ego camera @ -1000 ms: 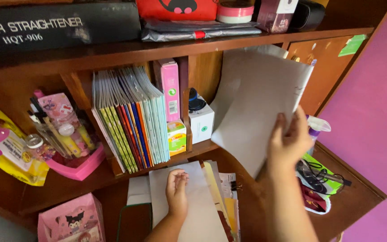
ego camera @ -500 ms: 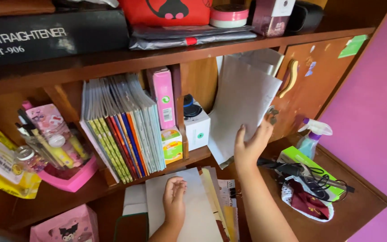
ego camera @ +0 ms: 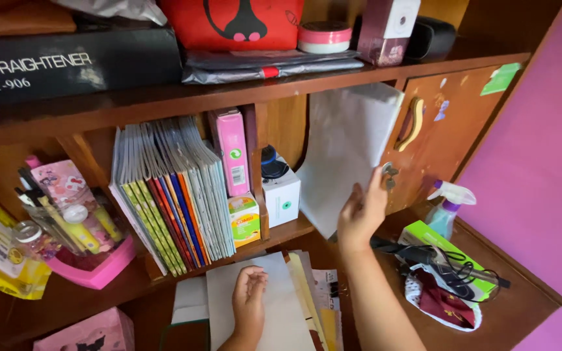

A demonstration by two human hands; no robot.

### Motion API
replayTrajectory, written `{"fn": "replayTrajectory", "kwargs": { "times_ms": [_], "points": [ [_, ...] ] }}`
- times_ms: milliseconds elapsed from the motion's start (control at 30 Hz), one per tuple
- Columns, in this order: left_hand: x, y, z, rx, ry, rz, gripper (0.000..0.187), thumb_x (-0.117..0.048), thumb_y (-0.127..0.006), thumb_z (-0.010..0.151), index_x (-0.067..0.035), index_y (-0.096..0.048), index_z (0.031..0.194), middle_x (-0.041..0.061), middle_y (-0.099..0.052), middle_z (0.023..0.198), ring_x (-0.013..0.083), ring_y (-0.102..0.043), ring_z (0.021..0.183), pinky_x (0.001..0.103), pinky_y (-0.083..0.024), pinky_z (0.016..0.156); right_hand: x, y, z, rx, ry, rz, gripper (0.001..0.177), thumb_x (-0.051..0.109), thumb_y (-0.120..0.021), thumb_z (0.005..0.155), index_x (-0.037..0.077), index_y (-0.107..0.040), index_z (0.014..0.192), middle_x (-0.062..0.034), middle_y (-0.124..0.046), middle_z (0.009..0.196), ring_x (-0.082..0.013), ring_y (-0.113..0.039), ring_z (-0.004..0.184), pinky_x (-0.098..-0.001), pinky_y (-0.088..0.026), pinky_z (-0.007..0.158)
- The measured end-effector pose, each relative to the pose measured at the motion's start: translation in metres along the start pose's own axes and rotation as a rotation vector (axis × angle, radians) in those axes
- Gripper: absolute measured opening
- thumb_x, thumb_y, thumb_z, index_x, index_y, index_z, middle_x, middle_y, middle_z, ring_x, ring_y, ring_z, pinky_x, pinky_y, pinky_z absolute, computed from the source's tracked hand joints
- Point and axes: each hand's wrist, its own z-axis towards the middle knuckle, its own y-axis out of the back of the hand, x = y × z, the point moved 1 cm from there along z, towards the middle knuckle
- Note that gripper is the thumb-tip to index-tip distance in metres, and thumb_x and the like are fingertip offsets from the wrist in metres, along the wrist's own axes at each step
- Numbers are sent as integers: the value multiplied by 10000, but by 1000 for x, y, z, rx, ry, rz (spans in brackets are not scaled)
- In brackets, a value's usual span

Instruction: Organizing various books, papers, and miscellaneous containers on a wooden bookshelf.

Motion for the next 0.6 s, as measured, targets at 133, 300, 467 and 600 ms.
{"fn": "replayTrajectory", "kwargs": {
  "times_ms": [133,300,467,600],
  "points": [
    [3,-1,1,27,-1,-119,118,-32,-589,963,-7,-613,1076,50,-614,932,134,-588,891,280,-487,809,-11,-13,2,-94,-35,32,636,-128,-665,958,-31,-446,1548,-168,-553,985,-329,-553,887,-385,-495,825],
    [-7,-1,-1,17,64,-39,134,-21,-566,937,-13,-622,1059,48,-620,924,135,-580,856,278,-488,789,-14,-25,-5,0,43,-36,743,-90,-659,892,-52,-368,1574,-218,-476,1345,-387,-461,1222,-456,-402,1073],
    [-12,-5,-1,20,64,-18,130,-16,-575,935,-19,-623,1055,51,-623,923,134,-576,853,279,-472,772,-20,-26,5,57,69,-213,783,67,-696,949,-55,-276,1599,-326,-298,1576,-468,-336,1424,-556,-255,1183],
    [-3,-2,0,34,12,-11,124,-7,-585,924,-12,-618,1044,50,-637,942,129,-608,913,269,-494,826,-25,-23,2,167,20,-178,846,136,-703,974,-44,-195,1627,-321,-237,1646,-483,-296,1485,-593,-222,1206]
  ]
}}
